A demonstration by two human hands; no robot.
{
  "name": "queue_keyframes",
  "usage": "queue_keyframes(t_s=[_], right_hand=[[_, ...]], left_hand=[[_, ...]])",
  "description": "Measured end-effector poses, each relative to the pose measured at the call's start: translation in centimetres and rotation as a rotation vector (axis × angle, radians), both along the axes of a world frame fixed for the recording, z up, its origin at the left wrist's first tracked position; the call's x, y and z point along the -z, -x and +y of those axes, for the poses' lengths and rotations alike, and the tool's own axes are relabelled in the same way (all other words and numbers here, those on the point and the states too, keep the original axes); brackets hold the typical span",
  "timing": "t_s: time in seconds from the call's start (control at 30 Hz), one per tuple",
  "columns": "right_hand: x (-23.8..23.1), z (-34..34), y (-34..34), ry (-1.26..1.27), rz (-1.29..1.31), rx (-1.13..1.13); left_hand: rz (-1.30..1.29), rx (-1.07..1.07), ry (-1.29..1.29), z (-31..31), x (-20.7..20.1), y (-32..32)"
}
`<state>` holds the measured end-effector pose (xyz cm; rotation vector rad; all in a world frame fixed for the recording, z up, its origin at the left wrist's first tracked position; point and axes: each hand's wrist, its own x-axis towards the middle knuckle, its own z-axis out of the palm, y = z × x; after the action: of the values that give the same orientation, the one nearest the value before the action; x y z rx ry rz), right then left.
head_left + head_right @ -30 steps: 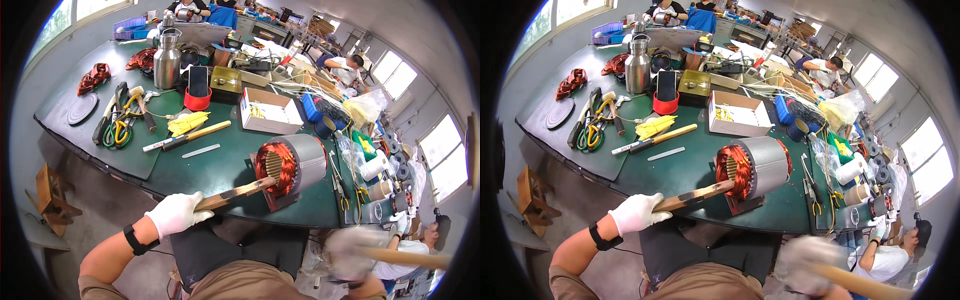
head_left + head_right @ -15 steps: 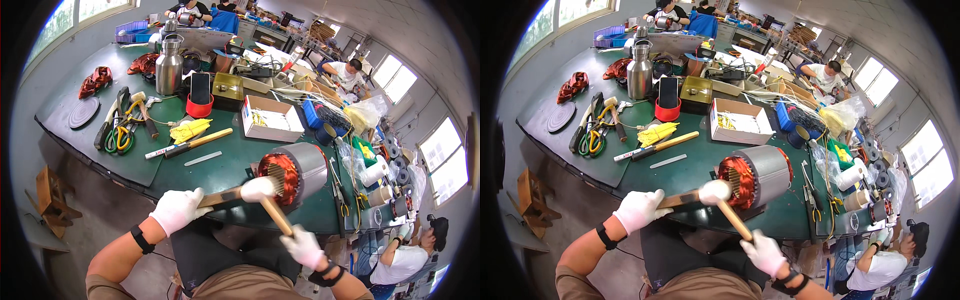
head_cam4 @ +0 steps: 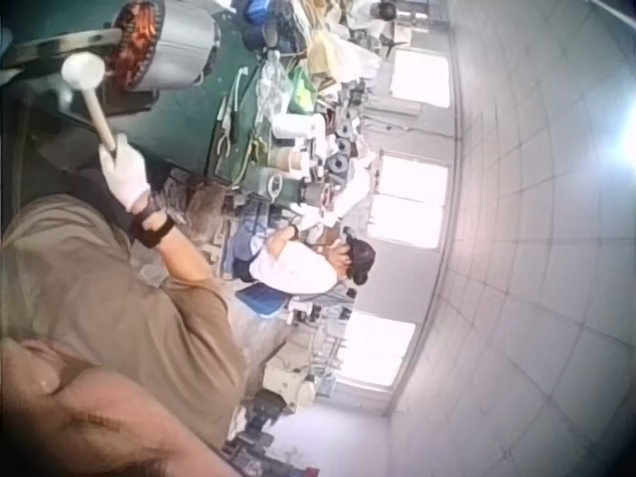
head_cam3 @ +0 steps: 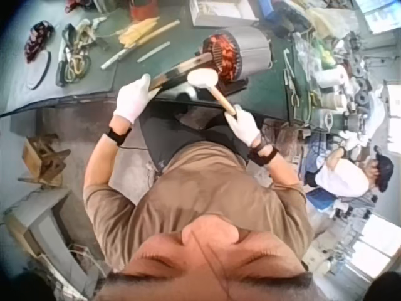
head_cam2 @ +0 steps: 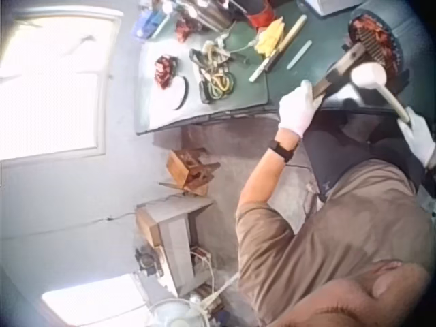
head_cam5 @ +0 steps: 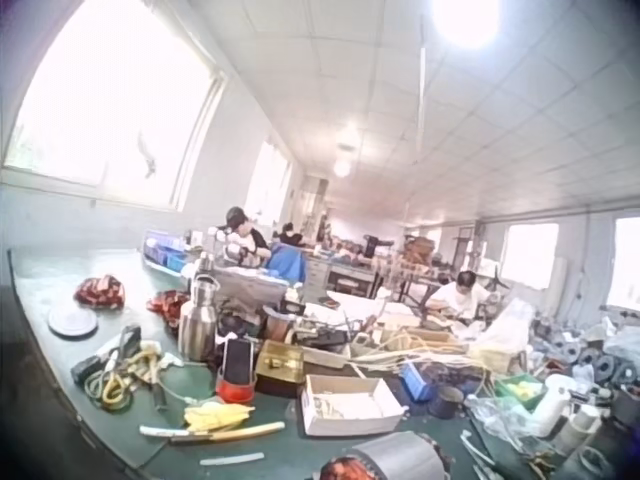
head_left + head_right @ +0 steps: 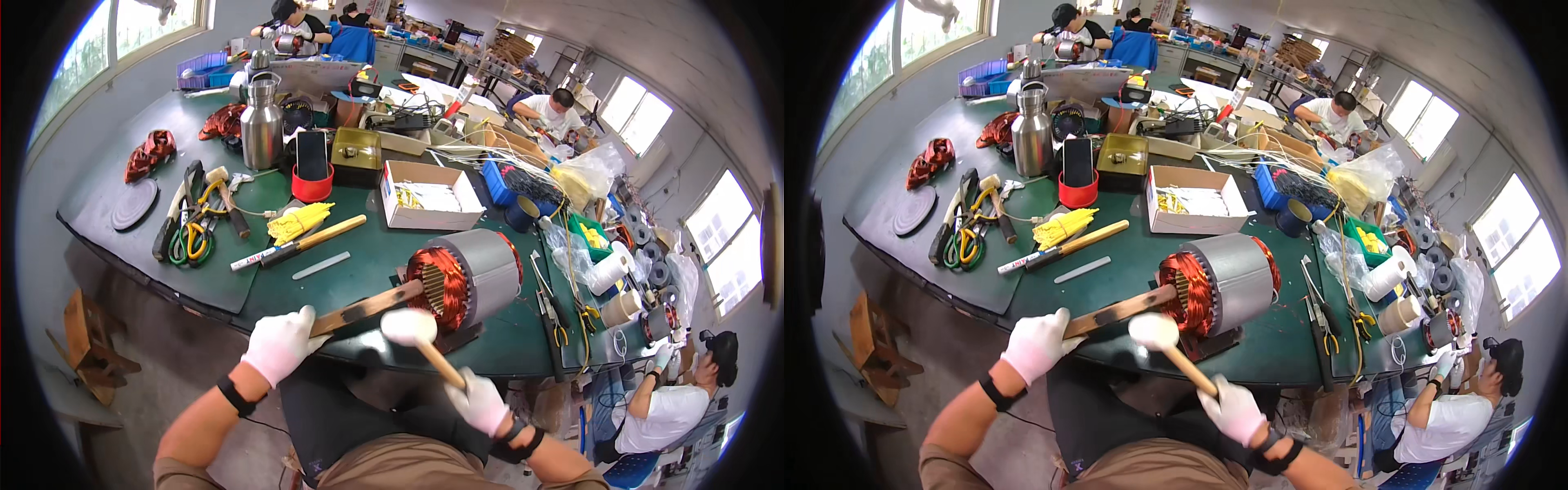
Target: Manually assemble and secure copper windings within a motor stator using tools and hardware.
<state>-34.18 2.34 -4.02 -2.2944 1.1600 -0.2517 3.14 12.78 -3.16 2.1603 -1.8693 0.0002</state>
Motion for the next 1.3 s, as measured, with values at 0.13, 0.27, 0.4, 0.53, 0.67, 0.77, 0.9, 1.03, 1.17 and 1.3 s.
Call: queue_keyframes(t_s=[0.13,0.27,0.4,0.53,0.67,0.77,0.9,1.03,1.17,1.3], right_hand=[[-1.2,3.6,3.7,-0.034,-0.057,0.193],[2.0,4.3,5.8,-0.619,-0.674,0.304],[-1.2,4.8,3.3,-0.808,-0.76,0.334],[-1.6,4.4,7.0,-0.619,-0.912,0.511],[-0.9,2.9,10.7,-0.639,-1.134,0.585],[-0.5,2.0,12.1,-0.711,-1.245,0.616],[-0.3,0.8,15.5,-0.653,-1.236,0.664],[0.7,-1.0,20.1,-0.559,-1.157,0.754],[1.4,-1.4,24.6,-0.472,-1.11,0.817],[1.7,-1.9,24.4,-0.457,-1.07,0.853]], left_hand=[[0.262,-0.206,0.143,1.5,-0.5,0.5],[1.071,-0.035,0.177,1.3,0.1,7.7],[1.387,0.494,0.031,-3.6,-0.7,16.7],[0.72,0.85,-0.003,-8.6,-3.1,18.2],[0.56,0.553,0.078,-12.9,6.8,20.5],[0.633,0.43,-0.059,-15.4,9.1,20.6],[0.031,0.668,0.013,-16.8,4.2,18.8],[-0.082,0.698,0.092,-15.8,1.6,11.3],[-0.176,0.523,0.142,-13.6,-1.4,12.3],[-0.092,0.832,-0.068,-9.5,-4.8,21.3]])
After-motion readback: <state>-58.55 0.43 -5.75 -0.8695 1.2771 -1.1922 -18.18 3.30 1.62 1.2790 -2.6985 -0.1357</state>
